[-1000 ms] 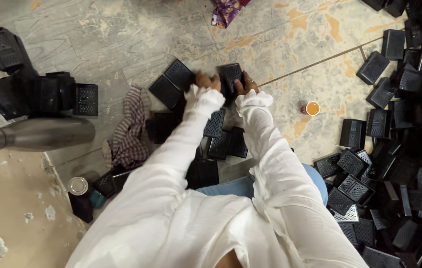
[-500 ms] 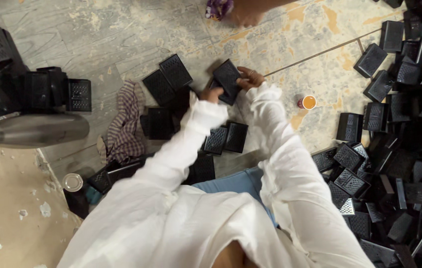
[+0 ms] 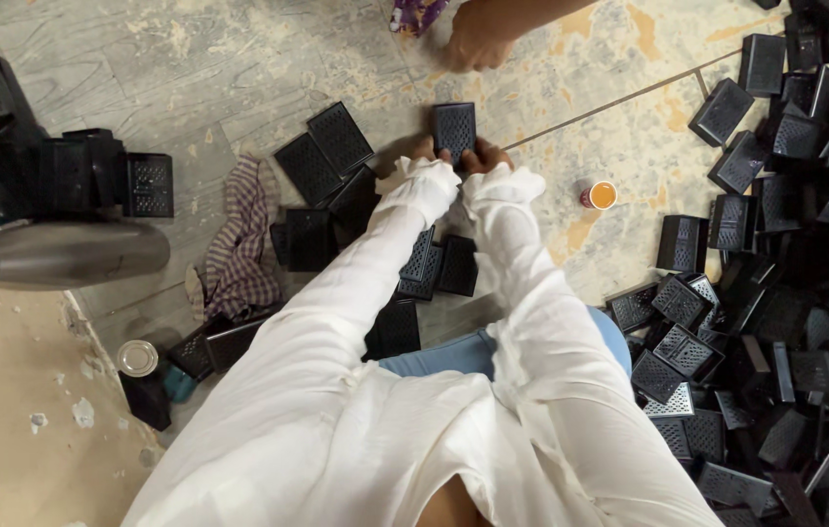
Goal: The person sits on the floor beside a large pile of small black hand graters, picks up individual graters, turns them over in their hands, and sets them back or stacks them. At the start they hold a small cup of tea, and at the end they open a metal water bottle and drink.
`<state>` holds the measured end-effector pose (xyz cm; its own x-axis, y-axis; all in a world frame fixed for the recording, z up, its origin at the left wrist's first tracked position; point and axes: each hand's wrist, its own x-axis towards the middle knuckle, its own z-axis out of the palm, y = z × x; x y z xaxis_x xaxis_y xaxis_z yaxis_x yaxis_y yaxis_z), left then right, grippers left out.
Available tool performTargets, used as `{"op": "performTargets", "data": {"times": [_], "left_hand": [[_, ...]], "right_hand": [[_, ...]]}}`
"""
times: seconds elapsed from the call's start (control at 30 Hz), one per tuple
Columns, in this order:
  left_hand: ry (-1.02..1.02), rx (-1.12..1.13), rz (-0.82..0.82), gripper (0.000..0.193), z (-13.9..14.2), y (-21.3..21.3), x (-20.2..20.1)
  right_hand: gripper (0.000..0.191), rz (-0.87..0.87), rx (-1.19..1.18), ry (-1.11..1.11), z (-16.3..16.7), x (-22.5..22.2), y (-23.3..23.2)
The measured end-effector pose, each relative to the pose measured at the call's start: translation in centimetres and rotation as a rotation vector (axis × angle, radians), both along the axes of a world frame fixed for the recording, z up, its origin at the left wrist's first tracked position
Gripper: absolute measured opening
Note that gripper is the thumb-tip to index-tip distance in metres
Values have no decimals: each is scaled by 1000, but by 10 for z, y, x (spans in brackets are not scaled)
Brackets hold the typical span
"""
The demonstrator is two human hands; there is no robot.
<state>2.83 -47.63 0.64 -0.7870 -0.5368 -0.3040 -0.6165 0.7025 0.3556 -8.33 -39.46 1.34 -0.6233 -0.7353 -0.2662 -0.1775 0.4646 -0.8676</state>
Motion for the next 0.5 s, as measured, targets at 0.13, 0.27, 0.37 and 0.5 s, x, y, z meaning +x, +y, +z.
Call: {"op": "performTargets", "data": {"times": [0.13,0.27,0.37,0.5], "left_hand": [[-37,54,16,34,-9,-13,-5],[-8,39,51,36,-15,-13,-11],[0,46,56,38,-18,-13,-13],[-109,31,-29,41,-12,-9,-6]], "right_hand": [[37,-165,311,403,5,19,-1],[45,-184,282,59,9,18,-2],[47,-182,350,217,11,16,-4],[45,-80,409,306,21,16,4]]}}
